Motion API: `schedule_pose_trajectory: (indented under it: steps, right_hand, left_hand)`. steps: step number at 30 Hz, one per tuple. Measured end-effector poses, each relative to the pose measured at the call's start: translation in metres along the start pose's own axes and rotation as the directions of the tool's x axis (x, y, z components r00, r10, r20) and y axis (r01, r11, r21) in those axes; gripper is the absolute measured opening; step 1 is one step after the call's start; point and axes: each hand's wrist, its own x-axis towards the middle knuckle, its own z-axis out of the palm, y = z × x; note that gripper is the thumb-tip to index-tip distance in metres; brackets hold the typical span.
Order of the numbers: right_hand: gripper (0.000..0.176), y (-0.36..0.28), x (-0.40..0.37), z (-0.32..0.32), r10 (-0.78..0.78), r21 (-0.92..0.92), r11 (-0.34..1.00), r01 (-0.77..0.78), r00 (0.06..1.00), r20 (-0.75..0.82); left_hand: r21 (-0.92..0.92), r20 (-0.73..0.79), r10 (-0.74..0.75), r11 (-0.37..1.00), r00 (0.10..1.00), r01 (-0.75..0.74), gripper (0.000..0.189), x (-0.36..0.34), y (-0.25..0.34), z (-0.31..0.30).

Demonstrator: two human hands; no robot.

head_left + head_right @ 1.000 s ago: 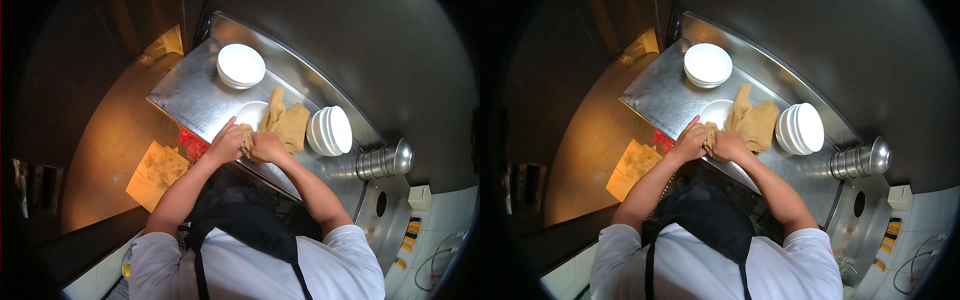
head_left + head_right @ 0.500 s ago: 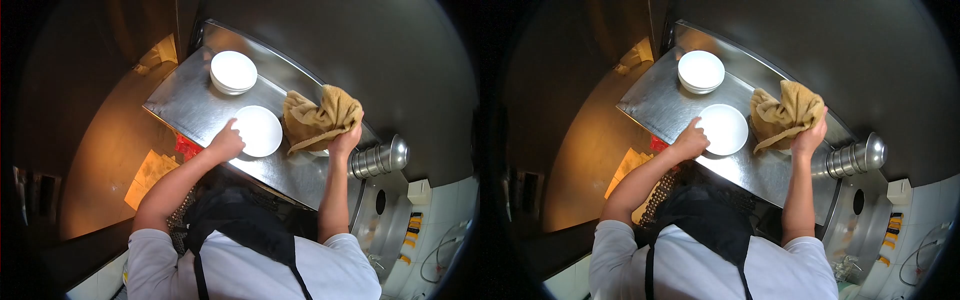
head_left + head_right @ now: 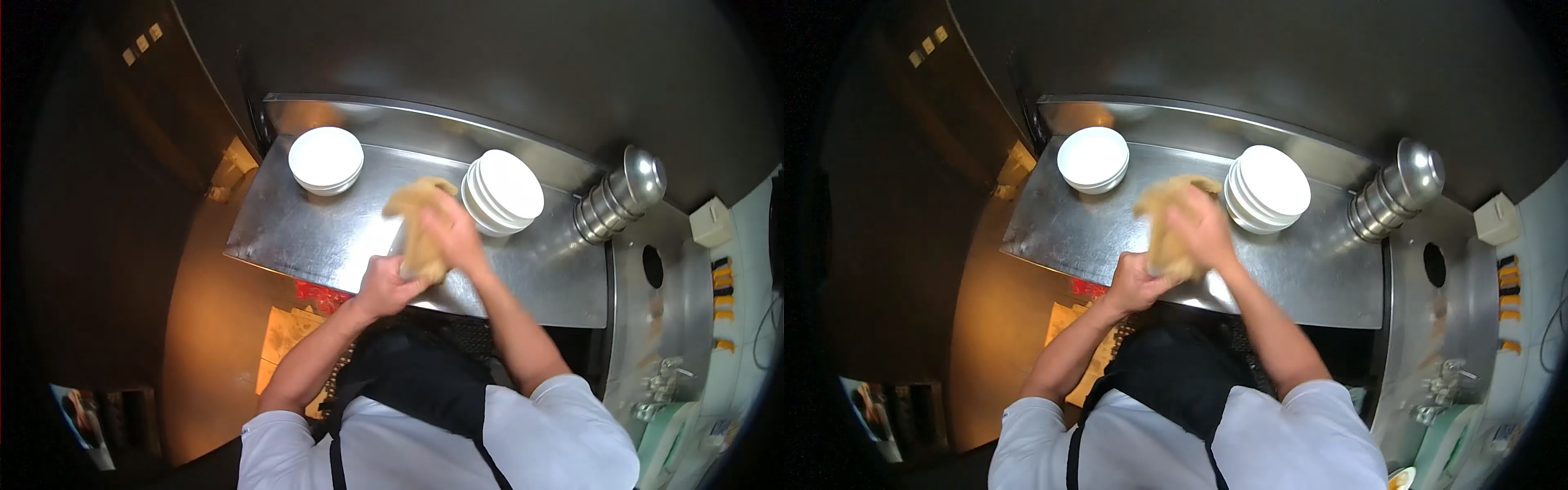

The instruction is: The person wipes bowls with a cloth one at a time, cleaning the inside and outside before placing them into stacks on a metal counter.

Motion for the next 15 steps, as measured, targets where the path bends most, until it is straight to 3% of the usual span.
schedule_pose_trajectory:
  steps: [1,3,5,6,7,9,10,12,14,15]
  right_hand:
    - [0.042,-0.004,0.018,-0.02,0.256,0.146,0.952,-0.27,0.961,0.103]
    - [0.044,-0.002,0.021,-0.029,0.373,0.2,0.901,-0.385,0.923,0.096]
    - [0.047,0.021,-0.007,-0.002,0.094,0.022,0.996,-0.092,0.98,-0.176]
    - [0.049,0.027,-0.02,0.013,-0.063,-0.092,0.995,0.039,0.958,-0.281]
    - [0.053,0.006,-0.034,0.029,-0.251,-0.072,0.968,0.241,0.949,-0.189]
    - [0.068,-0.018,-0.054,0.054,-0.272,0.134,0.952,0.276,0.961,-0.051]
    - [0.064,-0.035,-0.05,0.053,-0.428,-0.027,0.904,0.427,0.903,-0.039]
    - [0.064,-0.052,-0.03,0.038,-0.527,-0.383,0.776,0.501,0.849,0.042]
    - [0.061,-0.071,-0.002,0.021,-0.47,-0.296,0.821,0.489,0.872,0.135]
    - [0.061,-0.077,0.013,0.012,-0.443,-0.254,0.841,0.477,0.878,0.182]
  left_hand:
    - [-0.037,0.002,0.001,0.999,1.0,-0.001,0.021,0.001,0.032,-0.004]
    - [-0.215,-0.082,-0.004,0.977,0.997,-0.014,0.019,-0.002,0.044,-0.003]
    - [-0.409,-0.229,-0.063,0.912,0.971,-0.038,0.021,0.009,0.046,-0.009]
    - [-0.5,-0.309,-0.121,0.864,0.943,-0.053,0.022,0.015,0.042,-0.011]
    - [-0.585,-0.378,-0.192,0.808,0.906,-0.073,0.022,0.016,0.036,-0.013]
    - [-0.449,-0.318,-0.16,0.894,0.934,0.001,0.023,0.012,0.012,-0.023]
    - [-0.376,-0.274,-0.149,0.926,0.95,0.037,0.024,0.014,0.015,-0.027]
    - [-0.248,-0.216,-0.061,0.969,0.974,0.006,0.02,0.013,0.032,-0.032]
    - [-0.015,-0.108,0.037,0.999,0.993,-0.038,0.019,0.009,0.047,-0.042]
    - [-0.067,-0.144,-0.014,0.998,0.989,0.005,0.017,0.005,0.055,-0.039]
